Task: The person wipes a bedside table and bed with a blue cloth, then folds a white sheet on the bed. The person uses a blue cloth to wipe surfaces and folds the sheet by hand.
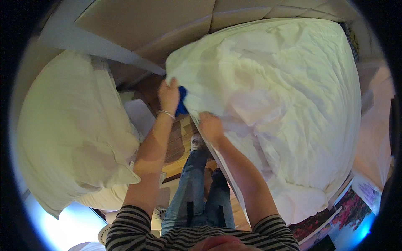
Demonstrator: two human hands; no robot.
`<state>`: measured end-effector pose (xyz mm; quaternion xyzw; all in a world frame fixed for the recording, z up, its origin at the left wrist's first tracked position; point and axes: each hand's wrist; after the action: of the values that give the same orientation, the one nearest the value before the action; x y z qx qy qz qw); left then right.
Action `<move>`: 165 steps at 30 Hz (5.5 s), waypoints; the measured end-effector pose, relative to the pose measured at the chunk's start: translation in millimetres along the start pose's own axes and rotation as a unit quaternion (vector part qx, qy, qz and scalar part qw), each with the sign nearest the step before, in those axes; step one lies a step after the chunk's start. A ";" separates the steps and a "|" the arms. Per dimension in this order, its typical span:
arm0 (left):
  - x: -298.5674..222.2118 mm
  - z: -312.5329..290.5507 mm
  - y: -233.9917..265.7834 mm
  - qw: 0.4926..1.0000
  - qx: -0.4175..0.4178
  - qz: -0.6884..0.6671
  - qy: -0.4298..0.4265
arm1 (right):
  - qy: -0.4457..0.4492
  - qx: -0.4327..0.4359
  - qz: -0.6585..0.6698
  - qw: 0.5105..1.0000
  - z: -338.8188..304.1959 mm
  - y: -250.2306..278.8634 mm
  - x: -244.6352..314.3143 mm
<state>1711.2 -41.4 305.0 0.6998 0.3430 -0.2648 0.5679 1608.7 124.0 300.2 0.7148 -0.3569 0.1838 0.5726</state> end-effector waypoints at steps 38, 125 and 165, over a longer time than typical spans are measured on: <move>-252.2 -226.9 47.1 0.792 0.592 -0.121 0.086 | -0.152 -0.230 0.329 0.903 -257.5 212.3 80.4; -200.9 -947.3 -320.5 0.581 0.801 0.121 0.078 | -0.426 -0.627 -0.009 0.652 -980.3 167.8 -28.7; -282.6 -1015.4 -67.0 0.444 0.688 0.075 -0.569 | -0.347 -0.698 0.017 0.627 -1264.8 281.4 -124.4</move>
<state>1463.2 907.4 696.9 0.5763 -0.4052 -0.7096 -0.0137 1506.0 1337.4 760.0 0.1062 -0.5625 -0.3718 0.7308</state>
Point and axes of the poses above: each hand's wrist, its own z-axis towards the middle knuckle, its own y-axis out of the back of the hand, x = y × z, and after that the axes turned 12 degrees about z, right-handed
